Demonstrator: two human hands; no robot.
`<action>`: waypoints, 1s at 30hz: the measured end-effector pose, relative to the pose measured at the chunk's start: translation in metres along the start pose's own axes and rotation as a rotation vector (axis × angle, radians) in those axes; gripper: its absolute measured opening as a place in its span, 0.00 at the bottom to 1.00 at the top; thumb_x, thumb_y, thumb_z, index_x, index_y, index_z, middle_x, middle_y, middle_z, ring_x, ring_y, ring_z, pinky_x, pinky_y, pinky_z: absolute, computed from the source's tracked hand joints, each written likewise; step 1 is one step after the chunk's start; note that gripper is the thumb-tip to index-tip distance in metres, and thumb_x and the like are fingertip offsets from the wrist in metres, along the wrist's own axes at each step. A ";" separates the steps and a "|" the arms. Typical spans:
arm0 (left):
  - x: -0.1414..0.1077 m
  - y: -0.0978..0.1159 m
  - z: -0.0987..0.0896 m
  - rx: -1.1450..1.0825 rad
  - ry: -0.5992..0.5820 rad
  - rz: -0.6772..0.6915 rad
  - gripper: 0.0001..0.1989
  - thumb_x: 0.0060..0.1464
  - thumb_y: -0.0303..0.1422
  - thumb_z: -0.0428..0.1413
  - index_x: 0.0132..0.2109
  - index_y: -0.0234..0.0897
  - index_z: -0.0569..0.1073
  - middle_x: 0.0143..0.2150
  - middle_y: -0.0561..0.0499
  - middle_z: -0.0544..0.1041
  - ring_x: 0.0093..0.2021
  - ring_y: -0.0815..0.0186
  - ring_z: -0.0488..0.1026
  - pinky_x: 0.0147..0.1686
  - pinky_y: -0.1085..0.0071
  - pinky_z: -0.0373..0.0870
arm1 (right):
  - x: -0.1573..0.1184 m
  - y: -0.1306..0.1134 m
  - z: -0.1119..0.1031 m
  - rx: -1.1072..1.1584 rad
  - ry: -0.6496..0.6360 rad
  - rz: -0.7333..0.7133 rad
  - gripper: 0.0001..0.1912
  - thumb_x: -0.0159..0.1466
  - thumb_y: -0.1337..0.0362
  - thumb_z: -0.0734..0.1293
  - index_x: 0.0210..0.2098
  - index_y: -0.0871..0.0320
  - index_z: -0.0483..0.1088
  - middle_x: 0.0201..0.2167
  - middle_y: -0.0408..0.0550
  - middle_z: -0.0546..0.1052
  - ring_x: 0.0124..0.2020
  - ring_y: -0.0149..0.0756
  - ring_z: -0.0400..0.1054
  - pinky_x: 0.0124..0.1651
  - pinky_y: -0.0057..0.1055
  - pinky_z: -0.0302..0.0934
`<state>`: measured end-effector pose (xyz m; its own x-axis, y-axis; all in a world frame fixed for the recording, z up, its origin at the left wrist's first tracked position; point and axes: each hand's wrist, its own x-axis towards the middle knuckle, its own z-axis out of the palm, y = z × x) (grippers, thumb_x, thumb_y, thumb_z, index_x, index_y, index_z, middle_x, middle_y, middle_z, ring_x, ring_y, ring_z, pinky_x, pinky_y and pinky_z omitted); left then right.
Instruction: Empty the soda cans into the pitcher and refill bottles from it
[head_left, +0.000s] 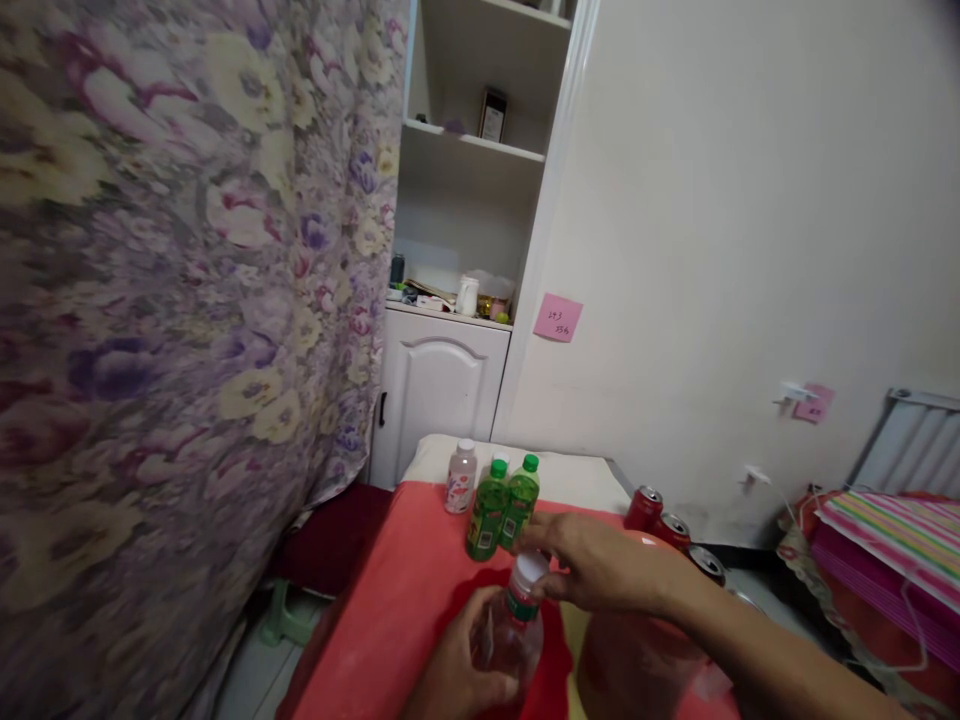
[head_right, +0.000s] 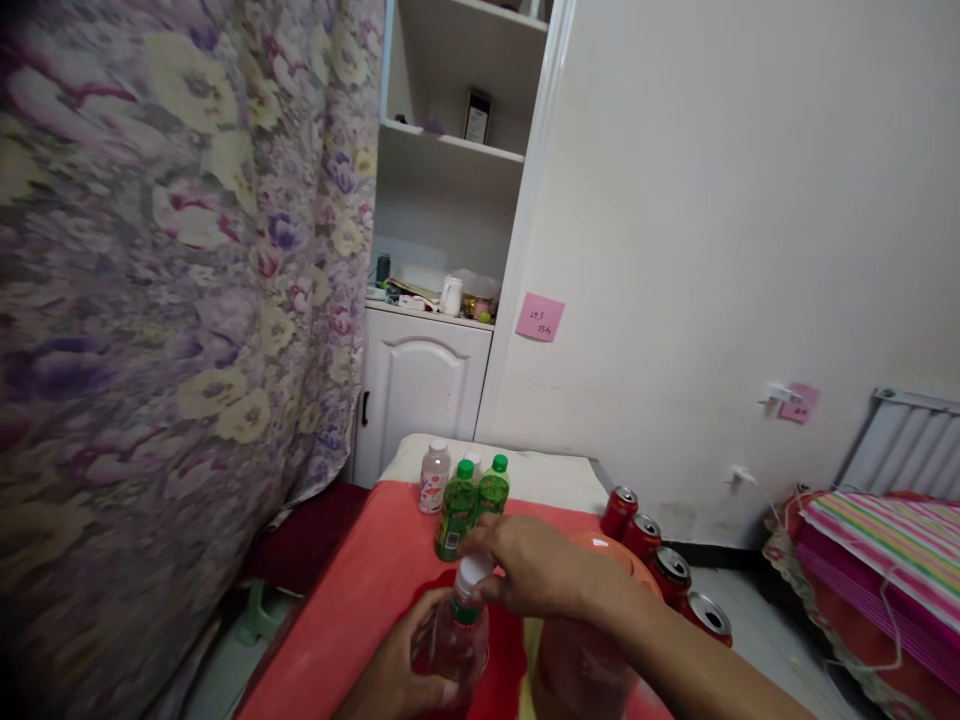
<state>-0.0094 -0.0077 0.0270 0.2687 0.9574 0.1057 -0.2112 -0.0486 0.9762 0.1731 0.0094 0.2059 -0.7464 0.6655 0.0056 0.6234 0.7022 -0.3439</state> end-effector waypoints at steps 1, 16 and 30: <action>0.000 0.002 0.000 0.000 0.000 -0.001 0.30 0.27 0.22 0.61 0.45 0.37 0.75 0.41 0.49 0.82 0.46 0.53 0.76 0.47 0.62 0.68 | 0.000 -0.001 0.000 0.000 0.002 0.003 0.14 0.61 0.68 0.71 0.48 0.55 0.75 0.48 0.51 0.80 0.47 0.42 0.73 0.50 0.36 0.65; 0.000 0.000 -0.007 -0.011 -0.029 0.042 0.32 0.30 0.23 0.62 0.50 0.37 0.75 0.45 0.46 0.83 0.49 0.49 0.76 0.51 0.57 0.68 | 0.004 -0.004 0.009 0.006 0.092 0.063 0.12 0.60 0.65 0.72 0.44 0.54 0.76 0.40 0.47 0.79 0.40 0.39 0.72 0.43 0.33 0.62; -0.002 0.007 -0.006 0.077 0.023 0.032 0.34 0.29 0.24 0.60 0.51 0.36 0.74 0.50 0.42 0.83 0.55 0.44 0.76 0.56 0.55 0.68 | 0.009 -0.008 0.002 -0.032 0.035 0.091 0.24 0.56 0.63 0.77 0.52 0.53 0.76 0.48 0.50 0.80 0.44 0.42 0.73 0.45 0.33 0.63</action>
<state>-0.0173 -0.0086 0.0323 0.2413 0.9612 0.1333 -0.1463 -0.0997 0.9842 0.1608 0.0090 0.2070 -0.6780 0.7350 0.0086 0.6959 0.6456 -0.3145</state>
